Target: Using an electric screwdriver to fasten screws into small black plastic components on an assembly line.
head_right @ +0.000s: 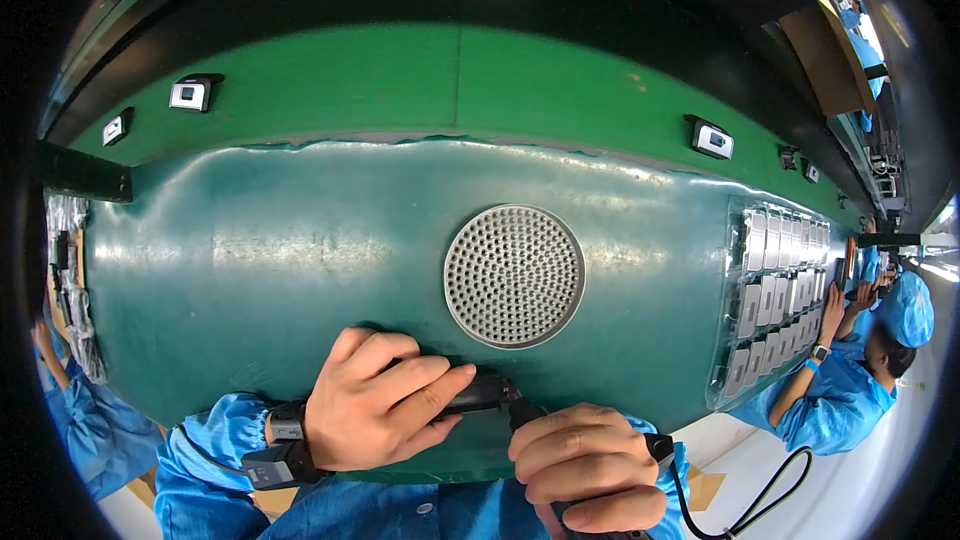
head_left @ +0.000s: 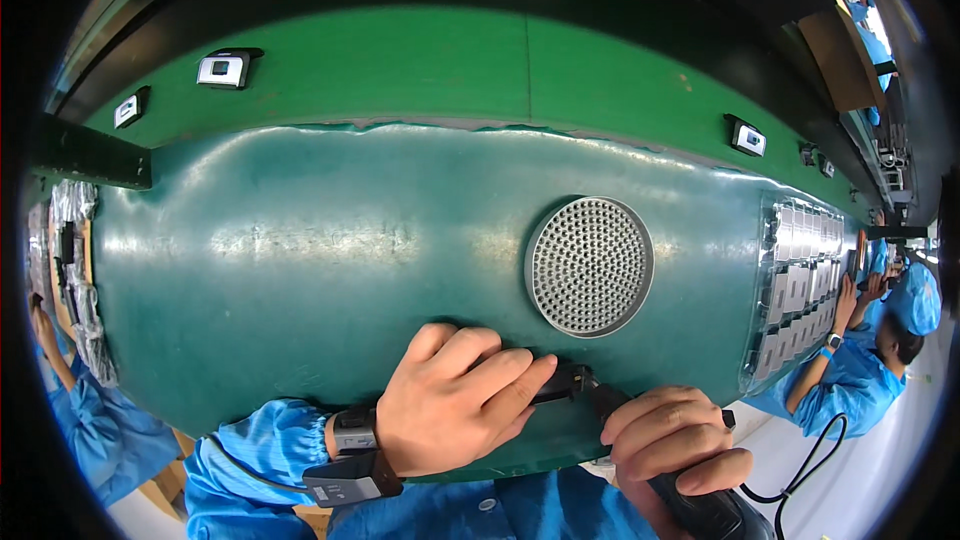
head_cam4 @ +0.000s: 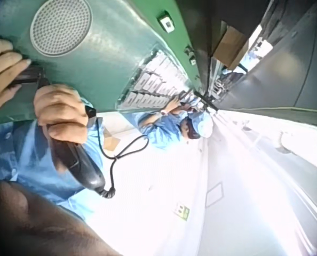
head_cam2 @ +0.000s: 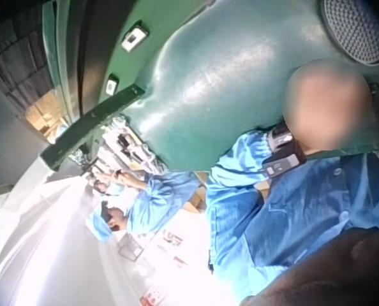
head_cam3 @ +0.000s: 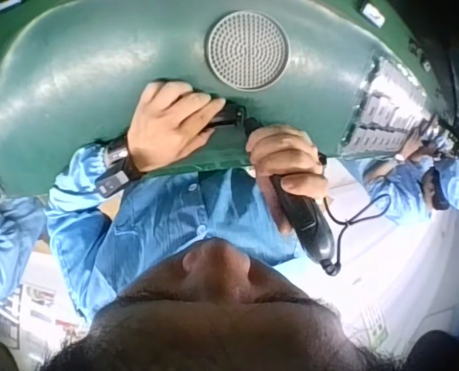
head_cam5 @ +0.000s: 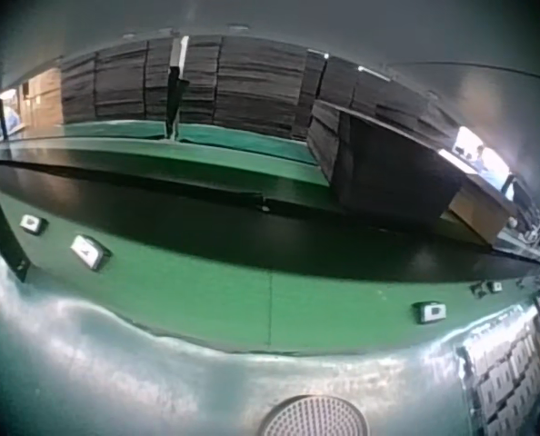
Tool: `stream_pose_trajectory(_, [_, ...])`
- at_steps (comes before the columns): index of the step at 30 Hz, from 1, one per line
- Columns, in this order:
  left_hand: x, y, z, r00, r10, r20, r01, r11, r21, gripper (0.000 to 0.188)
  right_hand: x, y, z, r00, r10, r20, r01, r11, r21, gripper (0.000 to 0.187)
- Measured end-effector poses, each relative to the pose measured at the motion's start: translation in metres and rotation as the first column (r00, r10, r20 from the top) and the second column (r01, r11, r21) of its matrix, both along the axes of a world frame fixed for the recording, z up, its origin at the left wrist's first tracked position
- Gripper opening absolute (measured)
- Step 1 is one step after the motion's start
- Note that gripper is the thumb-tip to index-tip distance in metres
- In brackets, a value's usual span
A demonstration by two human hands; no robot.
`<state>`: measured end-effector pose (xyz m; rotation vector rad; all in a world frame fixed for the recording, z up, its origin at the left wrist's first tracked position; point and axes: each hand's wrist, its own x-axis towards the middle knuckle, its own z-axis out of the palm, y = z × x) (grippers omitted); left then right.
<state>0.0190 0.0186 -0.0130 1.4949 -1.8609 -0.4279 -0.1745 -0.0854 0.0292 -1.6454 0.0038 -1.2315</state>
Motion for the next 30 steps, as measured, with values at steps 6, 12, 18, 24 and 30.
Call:
stream_pose_trajectory(6, [-0.001, 0.000, 0.001, 1.000, 0.002, 0.005, -0.002, 1.000, 0.019, 0.059, 0.002, -0.001, -0.001, 1.000, -0.009, -0.023, 0.010, 0.999, 0.030, 0.062])
stream_pose_trajectory(12, [0.003, -0.001, 0.001, 0.999, -0.025, -0.038, 0.025, 1.000, 0.018, 0.061, 0.011, -0.008, -0.004, 0.998, 0.057, -0.024, -0.057, 0.998, -0.019, 0.064])
stream_pose_trajectory(18, [0.002, -0.002, 0.007, 0.998, -0.056, -0.007, 0.056, 0.997, 0.046, 0.061, 0.010, -0.001, -0.022, 0.993, -0.034, 0.115, 0.023, 0.995, 0.096, 0.061])
stream_pose_trajectory(24, [0.010, 0.001, 0.011, 0.995, -0.086, 0.053, 0.083, 0.995, 0.054, 0.074, -0.017, -0.014, 0.008, 0.980, -0.053, 0.192, -0.034, 0.904, 0.426, 0.059])
stream_pose_trajectory(30, [0.010, 0.000, 0.012, 0.997, -0.074, 0.026, 0.072, 0.995, 0.069, 0.083, 0.001, -0.111, -0.014, 0.753, -0.648, 0.120, 0.459, 0.646, 0.610, 0.056])
